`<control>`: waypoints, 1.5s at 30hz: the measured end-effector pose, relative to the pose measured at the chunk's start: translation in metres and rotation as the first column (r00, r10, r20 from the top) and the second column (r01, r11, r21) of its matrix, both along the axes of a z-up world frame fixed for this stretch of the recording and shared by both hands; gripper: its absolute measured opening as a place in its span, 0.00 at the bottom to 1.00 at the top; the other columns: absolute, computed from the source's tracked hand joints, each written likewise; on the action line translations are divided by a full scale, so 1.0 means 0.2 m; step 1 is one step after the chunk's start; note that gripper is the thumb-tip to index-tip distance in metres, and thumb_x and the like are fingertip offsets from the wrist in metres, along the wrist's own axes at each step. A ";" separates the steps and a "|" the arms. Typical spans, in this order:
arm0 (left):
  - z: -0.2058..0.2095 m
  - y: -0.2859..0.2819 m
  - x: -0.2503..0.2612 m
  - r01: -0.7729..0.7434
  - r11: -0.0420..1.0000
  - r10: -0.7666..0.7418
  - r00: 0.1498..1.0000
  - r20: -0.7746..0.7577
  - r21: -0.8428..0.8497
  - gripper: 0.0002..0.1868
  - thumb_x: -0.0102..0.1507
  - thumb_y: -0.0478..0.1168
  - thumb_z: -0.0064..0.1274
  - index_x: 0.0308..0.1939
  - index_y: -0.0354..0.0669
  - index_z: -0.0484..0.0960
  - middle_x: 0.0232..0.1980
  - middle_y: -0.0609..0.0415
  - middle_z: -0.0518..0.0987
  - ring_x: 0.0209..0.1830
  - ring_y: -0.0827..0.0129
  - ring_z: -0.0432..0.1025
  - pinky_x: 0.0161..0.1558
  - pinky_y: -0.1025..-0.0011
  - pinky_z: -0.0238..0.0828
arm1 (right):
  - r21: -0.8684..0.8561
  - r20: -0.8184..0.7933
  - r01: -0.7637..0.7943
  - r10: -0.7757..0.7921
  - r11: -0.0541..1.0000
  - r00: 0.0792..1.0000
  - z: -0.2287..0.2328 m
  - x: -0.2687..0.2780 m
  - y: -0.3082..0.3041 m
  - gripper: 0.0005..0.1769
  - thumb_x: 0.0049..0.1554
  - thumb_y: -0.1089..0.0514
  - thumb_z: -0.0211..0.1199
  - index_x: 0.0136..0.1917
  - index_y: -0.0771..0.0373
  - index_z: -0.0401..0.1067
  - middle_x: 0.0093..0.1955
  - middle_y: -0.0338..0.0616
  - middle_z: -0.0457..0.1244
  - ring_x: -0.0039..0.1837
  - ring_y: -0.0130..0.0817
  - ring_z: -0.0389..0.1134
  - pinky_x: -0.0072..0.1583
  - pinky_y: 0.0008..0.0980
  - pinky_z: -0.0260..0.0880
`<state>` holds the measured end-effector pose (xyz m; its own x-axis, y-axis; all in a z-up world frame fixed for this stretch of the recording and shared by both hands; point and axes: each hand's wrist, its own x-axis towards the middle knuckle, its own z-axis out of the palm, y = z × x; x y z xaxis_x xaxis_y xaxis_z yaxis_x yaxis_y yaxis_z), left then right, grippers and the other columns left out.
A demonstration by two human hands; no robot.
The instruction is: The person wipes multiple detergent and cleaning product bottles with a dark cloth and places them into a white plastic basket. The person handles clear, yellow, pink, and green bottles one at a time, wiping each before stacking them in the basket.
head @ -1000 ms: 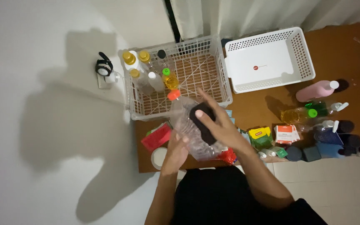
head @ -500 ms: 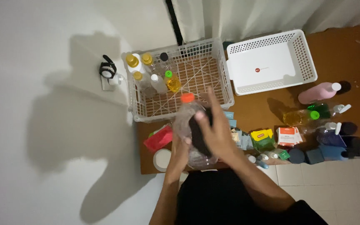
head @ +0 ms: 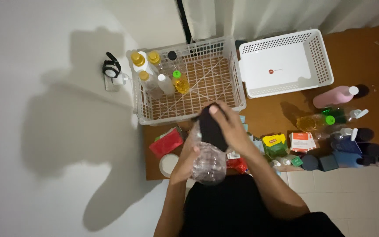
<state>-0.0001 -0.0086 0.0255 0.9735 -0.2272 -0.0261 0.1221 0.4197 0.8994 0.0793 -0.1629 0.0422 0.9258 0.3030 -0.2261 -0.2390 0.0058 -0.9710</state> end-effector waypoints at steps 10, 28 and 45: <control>-0.24 -0.06 -0.05 -0.715 0.621 0.688 0.694 0.215 0.321 0.55 0.63 0.72 0.54 0.77 0.39 0.49 0.72 0.44 0.60 0.75 0.56 0.60 0.73 0.53 0.64 | -0.224 0.498 0.164 -0.032 0.961 0.867 -0.45 -0.37 0.13 0.34 0.72 0.44 0.42 0.78 0.72 0.57 0.77 0.61 0.56 0.78 0.47 0.57 0.76 0.50 0.56; -0.15 0.02 -0.03 -0.281 0.941 0.260 0.957 0.125 0.190 0.54 0.66 0.76 0.44 0.79 0.36 0.56 0.71 0.41 0.69 0.69 0.57 0.68 0.67 0.59 0.71 | -0.227 0.725 0.242 -0.002 0.943 0.689 0.06 -0.07 0.05 0.31 0.73 0.51 0.45 0.80 0.74 0.53 0.79 0.68 0.55 0.80 0.57 0.57 0.78 0.46 0.56; -0.29 0.20 -0.04 0.270 0.931 -0.329 0.912 -0.245 -0.246 0.46 0.67 0.59 0.61 0.74 0.25 0.63 0.60 0.37 0.76 0.54 0.55 0.75 0.56 0.57 0.77 | 0.028 0.150 0.142 -0.145 0.989 0.978 0.00 0.05 0.04 0.12 0.62 0.58 0.68 0.50 0.71 0.74 0.41 0.46 0.63 0.40 0.34 0.62 0.41 0.34 0.63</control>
<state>-0.0079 0.0317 -0.0331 0.8183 -0.5363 -0.2068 0.5025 0.4929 0.7103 0.0886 -0.1551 0.0416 0.9830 0.1670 -0.0760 -0.0849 0.0466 -0.9953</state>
